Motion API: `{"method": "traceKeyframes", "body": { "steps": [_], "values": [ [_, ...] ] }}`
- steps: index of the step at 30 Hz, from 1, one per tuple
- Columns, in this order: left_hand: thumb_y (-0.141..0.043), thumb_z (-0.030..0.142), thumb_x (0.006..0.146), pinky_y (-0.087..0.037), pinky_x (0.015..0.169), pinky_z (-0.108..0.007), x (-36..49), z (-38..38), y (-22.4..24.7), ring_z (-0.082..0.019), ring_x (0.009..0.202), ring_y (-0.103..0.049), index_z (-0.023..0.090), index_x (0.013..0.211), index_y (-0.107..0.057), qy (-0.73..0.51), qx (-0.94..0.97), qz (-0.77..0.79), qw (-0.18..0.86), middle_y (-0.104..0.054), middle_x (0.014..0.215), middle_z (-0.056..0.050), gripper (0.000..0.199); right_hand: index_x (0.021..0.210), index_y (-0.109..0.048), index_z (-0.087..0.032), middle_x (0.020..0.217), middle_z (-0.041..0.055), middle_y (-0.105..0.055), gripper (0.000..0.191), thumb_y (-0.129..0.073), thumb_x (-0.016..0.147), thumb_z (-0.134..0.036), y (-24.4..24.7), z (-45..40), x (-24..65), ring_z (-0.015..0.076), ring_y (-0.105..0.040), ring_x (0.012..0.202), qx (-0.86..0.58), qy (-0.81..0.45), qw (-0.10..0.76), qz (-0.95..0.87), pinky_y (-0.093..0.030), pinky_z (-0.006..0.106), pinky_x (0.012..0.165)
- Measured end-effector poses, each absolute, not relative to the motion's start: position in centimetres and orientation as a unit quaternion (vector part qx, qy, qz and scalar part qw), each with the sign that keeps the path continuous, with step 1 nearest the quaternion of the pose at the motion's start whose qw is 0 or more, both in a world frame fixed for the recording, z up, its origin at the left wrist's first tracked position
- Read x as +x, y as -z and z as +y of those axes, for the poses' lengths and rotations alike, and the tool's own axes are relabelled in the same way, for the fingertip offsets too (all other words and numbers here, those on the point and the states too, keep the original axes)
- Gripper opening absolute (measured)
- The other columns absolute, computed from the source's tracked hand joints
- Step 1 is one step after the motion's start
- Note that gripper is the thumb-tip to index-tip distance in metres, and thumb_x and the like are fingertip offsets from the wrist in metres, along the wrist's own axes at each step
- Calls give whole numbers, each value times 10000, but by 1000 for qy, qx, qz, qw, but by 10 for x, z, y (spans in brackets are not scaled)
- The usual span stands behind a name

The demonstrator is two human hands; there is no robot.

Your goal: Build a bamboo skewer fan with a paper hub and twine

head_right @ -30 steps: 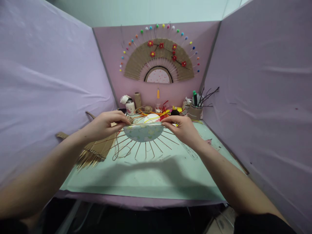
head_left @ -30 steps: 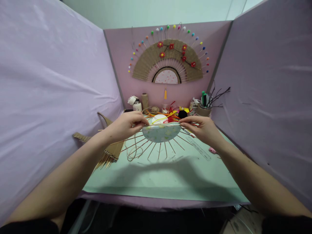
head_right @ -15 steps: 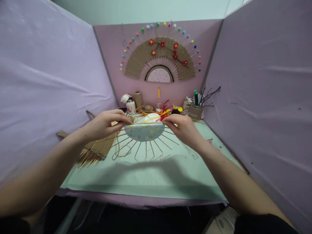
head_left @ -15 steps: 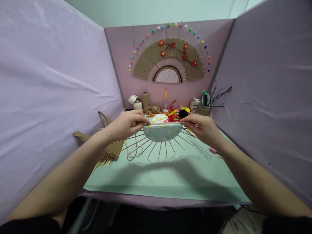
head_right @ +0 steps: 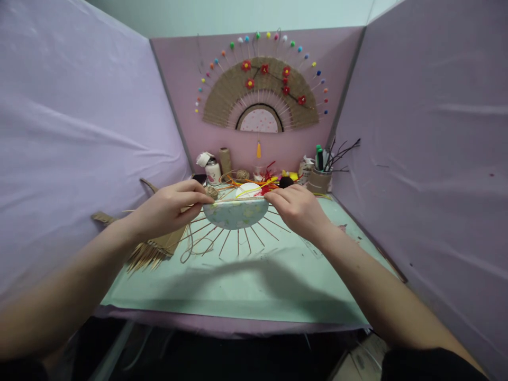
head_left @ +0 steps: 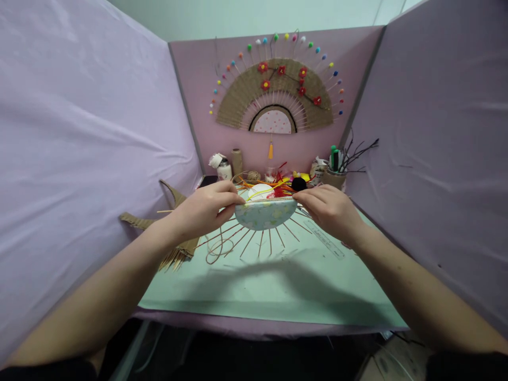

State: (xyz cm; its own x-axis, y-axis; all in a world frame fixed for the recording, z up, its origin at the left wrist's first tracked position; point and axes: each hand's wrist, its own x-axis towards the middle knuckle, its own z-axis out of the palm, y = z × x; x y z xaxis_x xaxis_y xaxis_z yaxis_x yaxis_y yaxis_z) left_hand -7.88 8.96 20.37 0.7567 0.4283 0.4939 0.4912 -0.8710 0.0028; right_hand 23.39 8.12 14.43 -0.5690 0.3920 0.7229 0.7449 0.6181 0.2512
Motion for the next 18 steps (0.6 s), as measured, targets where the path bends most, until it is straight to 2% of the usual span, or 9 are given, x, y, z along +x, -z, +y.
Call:
{"method": "traceKeyframes", "body": {
  "steps": [9,12,18],
  "values": [
    [-515,189,905,-553,788,-323,-79,80,-193,-186,914,-652,167,1081,-686,259,-922,-238,162,-686,1028,-114,246,1185,-673,-182,1109,128,-747,315,-463,956,-130,-142,76,237,229,-697,942,-335,270,298,-852,-494,376,804],
    [-517,211,933,-573,811,-335,-79,79,-188,-193,951,-678,166,1083,-689,277,-915,-235,175,-715,1063,-115,232,1217,-658,-168,1140,134,-737,336,-446,962,-121,-141,74,238,236,-694,946,-342,288,284,-848,-495,380,795],
    [-538,239,954,-586,810,-321,-79,82,-179,-182,905,-718,167,1031,-701,327,-900,-233,170,-762,997,-86,194,1207,-660,-132,1112,132,-747,324,-457,955,-107,-141,72,238,233,-694,901,-333,327,275,-841,-485,366,753]
  ]
}}
